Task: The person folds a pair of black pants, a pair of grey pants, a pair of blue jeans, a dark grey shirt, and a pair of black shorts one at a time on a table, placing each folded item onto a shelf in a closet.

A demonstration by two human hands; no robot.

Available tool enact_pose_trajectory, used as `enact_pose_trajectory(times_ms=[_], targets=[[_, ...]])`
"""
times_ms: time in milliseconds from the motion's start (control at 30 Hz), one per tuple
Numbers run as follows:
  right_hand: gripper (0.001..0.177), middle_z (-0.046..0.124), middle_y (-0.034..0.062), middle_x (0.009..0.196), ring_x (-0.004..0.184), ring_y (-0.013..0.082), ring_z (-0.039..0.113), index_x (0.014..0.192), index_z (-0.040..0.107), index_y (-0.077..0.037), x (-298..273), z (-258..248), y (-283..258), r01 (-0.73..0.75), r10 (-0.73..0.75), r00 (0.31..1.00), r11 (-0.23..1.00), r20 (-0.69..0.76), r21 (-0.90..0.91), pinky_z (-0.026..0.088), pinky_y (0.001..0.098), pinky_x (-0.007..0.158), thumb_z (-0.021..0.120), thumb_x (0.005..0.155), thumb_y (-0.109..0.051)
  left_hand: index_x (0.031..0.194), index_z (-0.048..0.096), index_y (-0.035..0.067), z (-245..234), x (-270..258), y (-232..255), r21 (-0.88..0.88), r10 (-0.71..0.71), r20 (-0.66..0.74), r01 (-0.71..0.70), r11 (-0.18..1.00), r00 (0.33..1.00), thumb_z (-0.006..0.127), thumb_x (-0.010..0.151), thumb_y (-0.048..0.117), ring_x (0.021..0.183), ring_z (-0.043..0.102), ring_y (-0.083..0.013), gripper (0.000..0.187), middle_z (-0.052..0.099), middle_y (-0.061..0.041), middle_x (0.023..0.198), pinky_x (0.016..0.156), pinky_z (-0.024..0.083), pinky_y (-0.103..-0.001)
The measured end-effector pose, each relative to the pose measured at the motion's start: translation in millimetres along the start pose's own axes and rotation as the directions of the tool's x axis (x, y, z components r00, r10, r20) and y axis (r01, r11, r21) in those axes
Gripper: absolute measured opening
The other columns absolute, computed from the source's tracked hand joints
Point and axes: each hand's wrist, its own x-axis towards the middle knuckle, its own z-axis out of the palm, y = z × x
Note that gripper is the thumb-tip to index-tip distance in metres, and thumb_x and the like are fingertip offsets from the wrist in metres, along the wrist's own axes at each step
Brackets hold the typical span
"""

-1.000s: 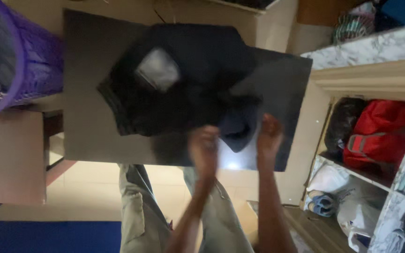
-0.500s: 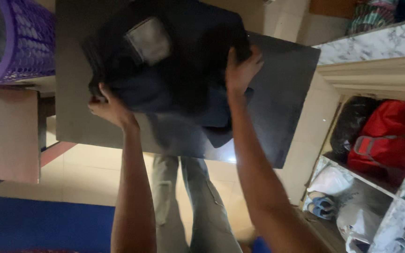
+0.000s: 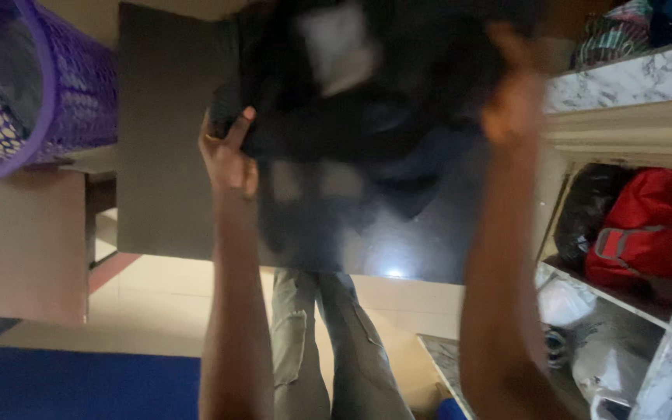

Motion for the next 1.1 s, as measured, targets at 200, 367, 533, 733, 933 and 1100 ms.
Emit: enact_pose_trajectory(times_ms=[200, 367, 533, 733, 933, 1100], targets=[[0.043, 0.063, 0.017, 0.139, 0.127, 0.0283, 0.064, 0.134, 0.059, -0.003, -117, 20, -147, -0.195, -0.024, 0.934, 0.802, -0.357, -0.565, 0.057, 0.046, 0.106, 0.054, 0.109, -0.038, 0.115, 0.068, -0.001, 0, -14, 23, -0.244, 0.1, 0.173, -0.056, 0.968, 0.98, 0.076, 0.085, -0.009, 0.095, 0.073, -0.02, 0.031, 0.074, -0.01, 0.108, 0.087, 0.064, -0.031], [0.038, 0.063, 0.021, 0.136, 0.121, 0.0302, 0.065, 0.119, 0.066, -0.003, -195, -8, -89, 0.012, 0.107, 0.988, 0.676, 0.114, -0.737, 0.053, 0.0415, 0.104, 0.057, 0.107, -0.038, 0.095, 0.065, 0.006, -106, 16, -45, 0.041, -0.131, 0.074, 0.128, 0.991, 0.989, 0.07, 0.108, 0.015, 0.062, 0.053, -0.0127, 0.017, 0.056, -0.001, 0.076, 0.051, 0.05, -0.028], [0.038, 0.071, 0.0153, 0.117, 0.108, 0.0276, 0.068, 0.116, 0.07, -0.003, -305, -14, 91, -0.469, 0.338, 0.822, 0.858, -0.458, -0.208, 0.053, 0.0394, 0.097, 0.055, 0.107, -0.036, 0.131, 0.06, 0.006, -147, -6, -78, -0.421, -0.216, 0.198, 0.282, 0.862, 0.956, 0.06, 0.109, 0.044, 0.083, 0.065, -0.0197, 0.044, 0.067, -0.008, 0.111, 0.064, 0.056, -0.034], [0.086, 0.067, 0.0259, 0.105, 0.091, 0.0395, 0.066, 0.127, 0.053, 0.013, -329, 34, 163, -0.522, -0.084, 0.847, 0.061, -0.525, -0.851, 0.051, 0.0481, 0.082, 0.081, 0.083, -0.055, 0.148, 0.026, 0.001, -119, -42, -82, 0.752, -0.067, -0.283, 0.265, 0.604, 0.957, 0.079, 0.077, 0.056, 0.128, 0.052, -0.045, 0.104, 0.047, -0.024, 0.143, 0.091, 0.056, -0.061], [0.071, 0.067, 0.0275, 0.104, 0.095, 0.0485, 0.065, 0.126, 0.052, 0.006, -335, 92, 156, -0.641, -0.022, 0.724, 0.351, -0.69, -0.683, 0.052, 0.053, 0.082, 0.08, 0.086, -0.046, 0.137, 0.054, -0.003, -125, -58, -125, 0.88, 0.117, -0.32, 0.249, 0.405, 0.94, 0.066, 0.093, 0.026, 0.096, 0.072, -0.0412, 0.054, 0.07, -0.027, 0.115, 0.08, 0.061, -0.052], [0.058, 0.07, 0.0302, 0.097, 0.092, 0.0506, 0.068, 0.105, 0.062, 0.003, -366, 68, 128, -0.898, 0.273, 0.44, 0.165, -0.856, -0.408, 0.053, 0.0571, 0.081, 0.074, 0.091, -0.053, 0.123, 0.063, -0.009, -149, -130, -133, 0.792, 0.063, -0.367, 0.276, 0.545, 0.928, 0.055, 0.1, 0.012, 0.072, 0.063, -0.0264, 0.032, 0.072, -0.022, 0.091, 0.064, 0.053, -0.044]])
